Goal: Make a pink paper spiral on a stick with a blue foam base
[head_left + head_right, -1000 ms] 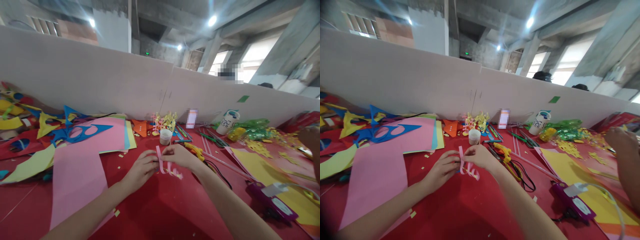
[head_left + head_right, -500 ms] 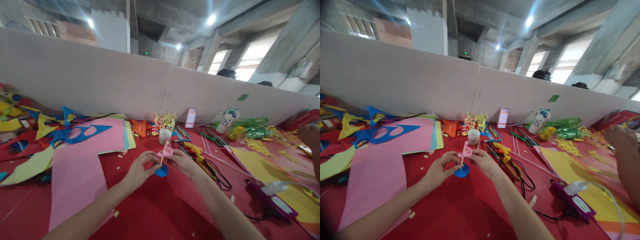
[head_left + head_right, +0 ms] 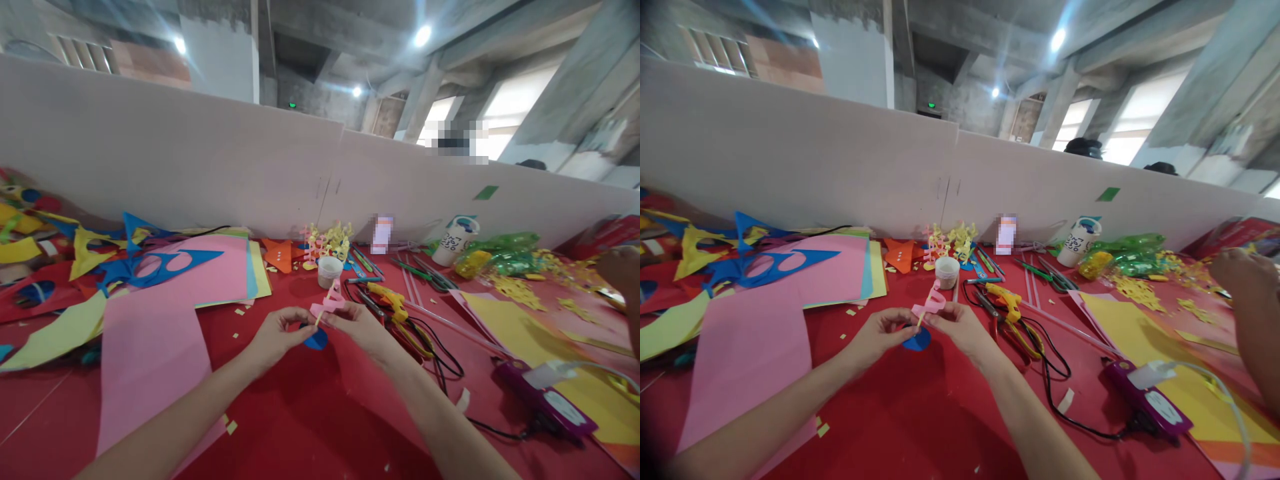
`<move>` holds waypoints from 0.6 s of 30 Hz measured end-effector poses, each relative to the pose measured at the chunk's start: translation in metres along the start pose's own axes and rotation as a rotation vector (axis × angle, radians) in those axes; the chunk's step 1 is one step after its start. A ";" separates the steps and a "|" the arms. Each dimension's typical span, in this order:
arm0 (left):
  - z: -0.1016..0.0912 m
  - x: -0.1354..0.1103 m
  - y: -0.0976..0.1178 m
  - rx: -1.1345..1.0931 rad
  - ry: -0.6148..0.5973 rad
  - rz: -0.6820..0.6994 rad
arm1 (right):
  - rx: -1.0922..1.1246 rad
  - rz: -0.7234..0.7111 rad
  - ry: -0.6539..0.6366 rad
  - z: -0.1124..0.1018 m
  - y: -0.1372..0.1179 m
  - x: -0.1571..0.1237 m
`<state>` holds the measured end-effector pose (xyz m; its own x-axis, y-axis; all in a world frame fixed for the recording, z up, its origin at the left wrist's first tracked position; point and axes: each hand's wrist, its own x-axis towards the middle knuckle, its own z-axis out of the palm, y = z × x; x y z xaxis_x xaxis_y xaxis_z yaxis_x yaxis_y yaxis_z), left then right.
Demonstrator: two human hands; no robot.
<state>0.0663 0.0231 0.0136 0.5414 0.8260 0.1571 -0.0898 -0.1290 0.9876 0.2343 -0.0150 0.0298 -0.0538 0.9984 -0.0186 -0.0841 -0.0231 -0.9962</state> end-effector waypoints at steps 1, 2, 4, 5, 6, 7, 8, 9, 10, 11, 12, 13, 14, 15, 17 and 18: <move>0.000 0.000 0.000 -0.036 0.004 -0.019 | 0.044 0.028 0.014 0.001 0.001 -0.001; 0.001 0.000 0.000 -0.068 0.013 -0.040 | 0.084 0.057 0.030 0.001 0.002 -0.001; 0.001 0.000 0.000 -0.120 0.028 -0.081 | 0.149 0.098 0.051 0.002 0.003 -0.003; 0.002 0.000 0.001 -0.142 0.030 -0.099 | 0.171 0.099 0.056 0.002 0.003 -0.003; 0.002 0.000 0.002 -0.166 0.029 -0.116 | 0.185 0.085 0.060 0.003 0.003 -0.004; 0.002 0.000 0.003 -0.189 0.028 -0.129 | 0.191 0.062 0.067 0.003 0.004 -0.004; 0.002 -0.001 0.003 -0.210 0.028 -0.141 | 0.188 0.035 0.079 0.003 0.004 -0.004; 0.002 -0.001 0.004 -0.229 0.032 -0.152 | 0.181 0.009 0.096 0.004 0.003 -0.004; 0.002 -0.001 0.004 -0.246 0.043 -0.165 | 0.171 -0.012 0.118 0.004 0.003 -0.004; 0.002 -0.001 0.004 -0.261 0.058 -0.179 | 0.158 -0.028 0.138 0.005 0.003 -0.003; 0.002 0.000 0.004 -0.274 0.078 -0.192 | 0.144 -0.042 0.155 0.006 0.004 -0.003; 0.002 0.000 0.004 -0.287 0.101 -0.206 | 0.132 -0.053 0.167 0.007 0.004 -0.003; 0.002 0.000 0.004 -0.299 0.124 -0.218 | 0.122 -0.065 0.175 0.008 0.004 -0.002; 0.002 0.000 0.004 -0.310 0.146 -0.227 | 0.114 -0.079 0.180 0.009 0.005 -0.002; 0.001 0.001 0.004 -0.328 0.166 -0.231 | 0.105 -0.112 0.180 0.011 0.006 -0.002; 0.001 0.001 0.004 -0.332 0.162 -0.227 | 0.103 -0.126 0.178 0.012 0.006 -0.002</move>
<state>0.0673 0.0225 0.0174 0.4427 0.8918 -0.0932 -0.2617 0.2280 0.9378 0.2224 -0.0180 0.0246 0.1386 0.9870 0.0818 -0.1806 0.1064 -0.9778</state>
